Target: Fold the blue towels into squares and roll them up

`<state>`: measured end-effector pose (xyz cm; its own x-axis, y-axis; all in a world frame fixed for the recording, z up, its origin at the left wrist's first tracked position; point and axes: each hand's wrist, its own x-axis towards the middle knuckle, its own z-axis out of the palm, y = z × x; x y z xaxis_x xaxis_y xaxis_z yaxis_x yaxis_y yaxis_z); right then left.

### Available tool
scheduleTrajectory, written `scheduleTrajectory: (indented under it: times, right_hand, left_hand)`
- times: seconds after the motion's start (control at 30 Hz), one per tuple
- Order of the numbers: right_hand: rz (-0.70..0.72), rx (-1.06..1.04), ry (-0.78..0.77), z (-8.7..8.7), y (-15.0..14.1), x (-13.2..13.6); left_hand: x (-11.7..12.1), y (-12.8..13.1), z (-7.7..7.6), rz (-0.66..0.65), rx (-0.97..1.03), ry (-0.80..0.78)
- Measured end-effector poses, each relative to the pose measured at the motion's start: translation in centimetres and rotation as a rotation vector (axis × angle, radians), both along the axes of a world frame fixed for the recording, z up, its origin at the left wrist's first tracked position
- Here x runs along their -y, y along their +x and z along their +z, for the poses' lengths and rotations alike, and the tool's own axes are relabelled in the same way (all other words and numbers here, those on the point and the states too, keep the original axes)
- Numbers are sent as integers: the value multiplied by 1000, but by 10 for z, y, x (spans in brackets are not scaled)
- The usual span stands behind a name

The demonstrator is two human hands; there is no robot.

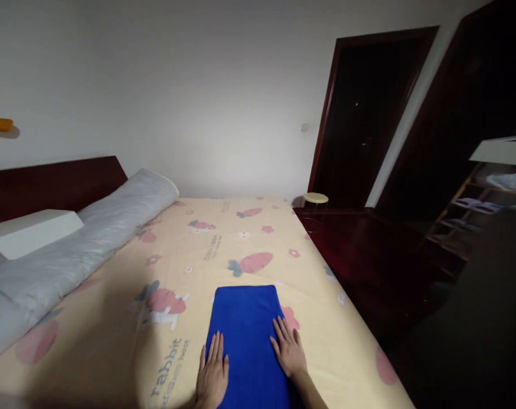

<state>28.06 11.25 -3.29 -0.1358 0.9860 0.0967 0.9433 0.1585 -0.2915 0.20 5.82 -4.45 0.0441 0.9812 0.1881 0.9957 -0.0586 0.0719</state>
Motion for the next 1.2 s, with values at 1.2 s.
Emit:
scheduleTrajectory:
  times: [1.2]
  right_hand:
    - [599, -175, -25, 30, -73, -57]
  left_hand:
    - [-125, 40, 25, -373, 134, -24]
